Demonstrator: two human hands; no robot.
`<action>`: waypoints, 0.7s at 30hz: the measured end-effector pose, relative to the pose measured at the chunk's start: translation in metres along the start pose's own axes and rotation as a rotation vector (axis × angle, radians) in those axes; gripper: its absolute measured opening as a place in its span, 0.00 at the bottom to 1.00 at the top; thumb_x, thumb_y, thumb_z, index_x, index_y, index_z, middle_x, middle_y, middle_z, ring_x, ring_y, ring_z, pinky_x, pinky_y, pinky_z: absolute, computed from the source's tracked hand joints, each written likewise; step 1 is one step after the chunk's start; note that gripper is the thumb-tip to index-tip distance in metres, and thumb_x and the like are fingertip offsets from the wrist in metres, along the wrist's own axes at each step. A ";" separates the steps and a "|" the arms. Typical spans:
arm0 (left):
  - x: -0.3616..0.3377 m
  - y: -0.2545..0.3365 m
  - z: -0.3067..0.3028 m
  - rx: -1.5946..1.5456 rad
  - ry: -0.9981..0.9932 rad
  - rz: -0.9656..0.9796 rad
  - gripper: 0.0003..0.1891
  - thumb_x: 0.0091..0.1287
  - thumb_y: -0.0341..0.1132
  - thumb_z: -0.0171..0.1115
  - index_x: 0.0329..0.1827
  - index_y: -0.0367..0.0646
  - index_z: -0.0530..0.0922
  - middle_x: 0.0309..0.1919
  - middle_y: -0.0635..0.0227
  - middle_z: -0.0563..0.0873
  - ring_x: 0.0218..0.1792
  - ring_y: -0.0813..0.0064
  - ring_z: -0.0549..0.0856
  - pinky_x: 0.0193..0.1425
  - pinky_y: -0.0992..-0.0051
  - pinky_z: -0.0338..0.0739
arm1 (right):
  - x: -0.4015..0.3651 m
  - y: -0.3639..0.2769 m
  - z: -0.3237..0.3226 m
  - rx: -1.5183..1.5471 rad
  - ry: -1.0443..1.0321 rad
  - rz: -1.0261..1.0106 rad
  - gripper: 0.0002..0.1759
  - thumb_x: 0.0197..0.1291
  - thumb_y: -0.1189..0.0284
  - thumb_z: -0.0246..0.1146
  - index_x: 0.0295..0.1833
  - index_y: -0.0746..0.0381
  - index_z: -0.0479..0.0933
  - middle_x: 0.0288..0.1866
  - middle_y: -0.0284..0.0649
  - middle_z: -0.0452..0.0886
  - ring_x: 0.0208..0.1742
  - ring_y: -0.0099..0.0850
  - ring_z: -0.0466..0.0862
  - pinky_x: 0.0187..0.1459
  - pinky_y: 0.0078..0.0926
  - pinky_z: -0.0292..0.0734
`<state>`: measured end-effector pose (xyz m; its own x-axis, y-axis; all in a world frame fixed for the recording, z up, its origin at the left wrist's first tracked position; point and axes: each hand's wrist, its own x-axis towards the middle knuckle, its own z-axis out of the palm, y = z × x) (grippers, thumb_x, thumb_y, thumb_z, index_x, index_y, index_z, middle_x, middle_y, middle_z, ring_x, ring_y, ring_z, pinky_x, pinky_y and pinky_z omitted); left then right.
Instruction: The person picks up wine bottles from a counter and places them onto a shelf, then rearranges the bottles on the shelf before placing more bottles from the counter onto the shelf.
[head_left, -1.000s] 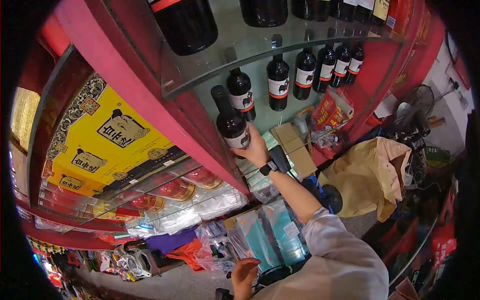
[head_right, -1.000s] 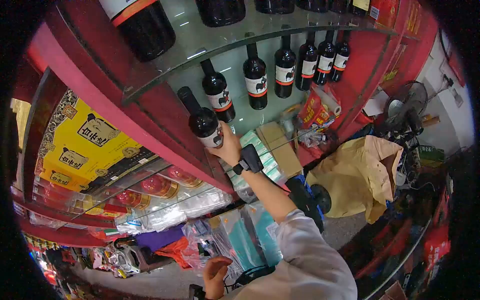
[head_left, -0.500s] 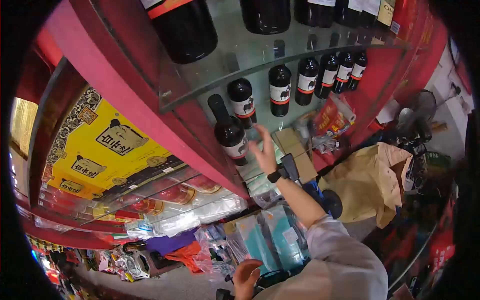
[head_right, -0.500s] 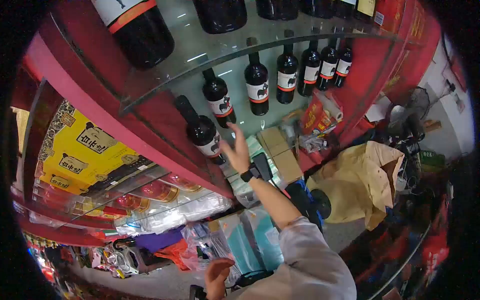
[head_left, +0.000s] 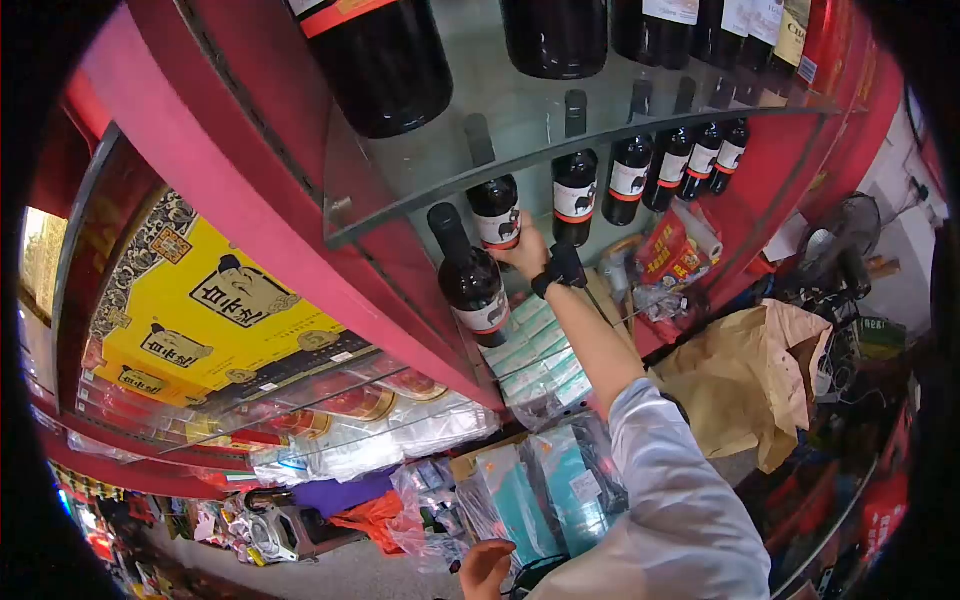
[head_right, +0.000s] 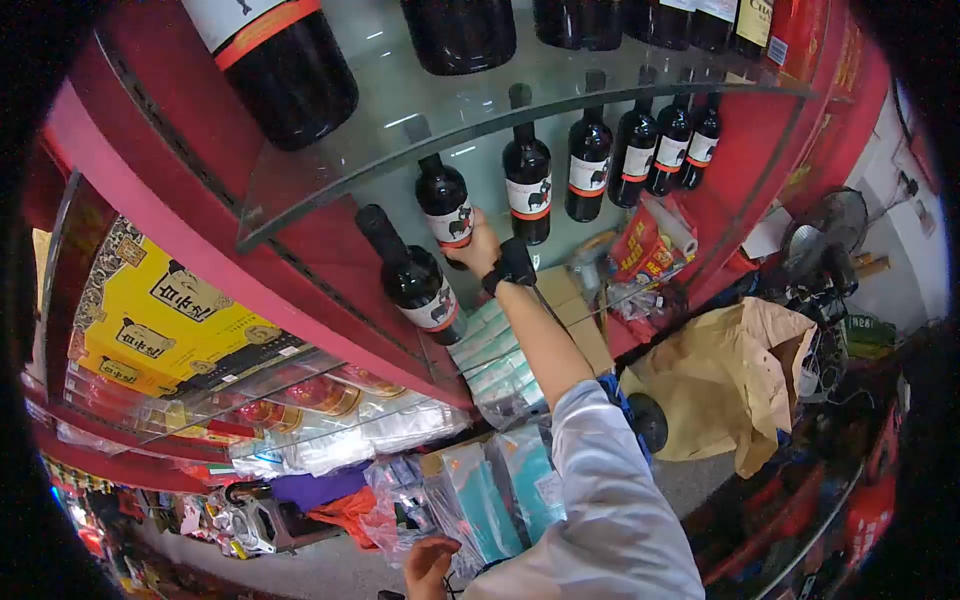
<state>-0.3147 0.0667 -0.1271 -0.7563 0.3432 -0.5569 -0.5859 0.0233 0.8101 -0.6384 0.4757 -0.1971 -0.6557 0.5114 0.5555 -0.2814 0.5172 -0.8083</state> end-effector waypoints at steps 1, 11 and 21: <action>0.002 -0.002 0.000 -0.010 0.000 0.008 0.10 0.62 0.25 0.57 0.47 0.41 0.77 0.42 0.70 0.82 0.44 0.78 0.78 0.49 0.79 0.69 | 0.001 0.004 0.003 0.000 0.015 -0.023 0.43 0.34 0.68 0.77 0.58 0.65 0.63 0.44 0.47 0.80 0.47 0.36 0.81 0.48 0.31 0.76; 0.010 -0.011 0.001 -0.056 -0.030 0.051 0.09 0.62 0.25 0.58 0.46 0.40 0.77 0.41 0.68 0.81 0.45 0.76 0.78 0.51 0.78 0.69 | 0.000 0.018 0.019 -0.100 0.001 -0.039 0.47 0.29 0.66 0.78 0.59 0.64 0.63 0.45 0.49 0.80 0.47 0.43 0.81 0.48 0.33 0.76; 0.016 -0.013 0.000 -0.090 -0.039 0.036 0.09 0.62 0.24 0.57 0.46 0.40 0.77 0.42 0.68 0.81 0.46 0.74 0.78 0.52 0.77 0.69 | -0.010 0.001 0.013 -0.014 -0.009 -0.036 0.41 0.34 0.71 0.74 0.57 0.67 0.63 0.55 0.52 0.72 0.57 0.45 0.73 0.56 0.33 0.69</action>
<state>-0.3192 0.0719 -0.1461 -0.7663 0.3788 -0.5190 -0.5840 -0.0738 0.8084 -0.6410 0.4625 -0.2058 -0.6514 0.4865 0.5823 -0.2950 0.5446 -0.7851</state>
